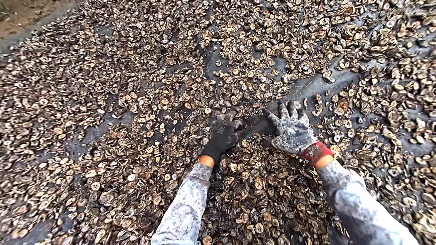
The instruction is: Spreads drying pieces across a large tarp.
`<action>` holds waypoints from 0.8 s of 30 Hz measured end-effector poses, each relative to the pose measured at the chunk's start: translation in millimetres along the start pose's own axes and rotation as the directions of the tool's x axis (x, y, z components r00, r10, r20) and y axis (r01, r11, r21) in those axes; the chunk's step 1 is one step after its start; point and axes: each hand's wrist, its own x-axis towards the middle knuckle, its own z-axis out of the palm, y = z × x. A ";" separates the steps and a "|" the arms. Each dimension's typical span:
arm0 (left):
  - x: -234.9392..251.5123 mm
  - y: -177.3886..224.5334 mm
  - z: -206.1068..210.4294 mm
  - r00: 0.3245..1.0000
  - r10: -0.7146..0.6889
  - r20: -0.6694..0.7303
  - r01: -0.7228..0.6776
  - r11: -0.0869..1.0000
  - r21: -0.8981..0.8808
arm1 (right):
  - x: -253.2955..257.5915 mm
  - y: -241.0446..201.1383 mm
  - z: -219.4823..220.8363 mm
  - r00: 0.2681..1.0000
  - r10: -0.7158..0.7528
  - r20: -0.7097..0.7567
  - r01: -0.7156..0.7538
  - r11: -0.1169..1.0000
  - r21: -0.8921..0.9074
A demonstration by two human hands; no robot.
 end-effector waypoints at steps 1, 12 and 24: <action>-2.8 -0.9 8.4 1.000 0.008 0.003 -0.009 1.000 0.008 | -26.3 7.4 7.0 0.996 0.065 0.069 -0.066 0.998 0.016; -26.9 35.4 -43.9 0.937 -0.217 -0.273 0.273 0.944 0.186 | -170.8 47.1 -19.3 0.760 0.631 0.155 -0.638 0.680 0.360; -55.9 300.6 -3.3 0.584 0.807 0.085 -0.695 0.552 -0.462 | -237.9 20.6 5.2 0.591 0.715 0.374 -0.804 0.562 0.194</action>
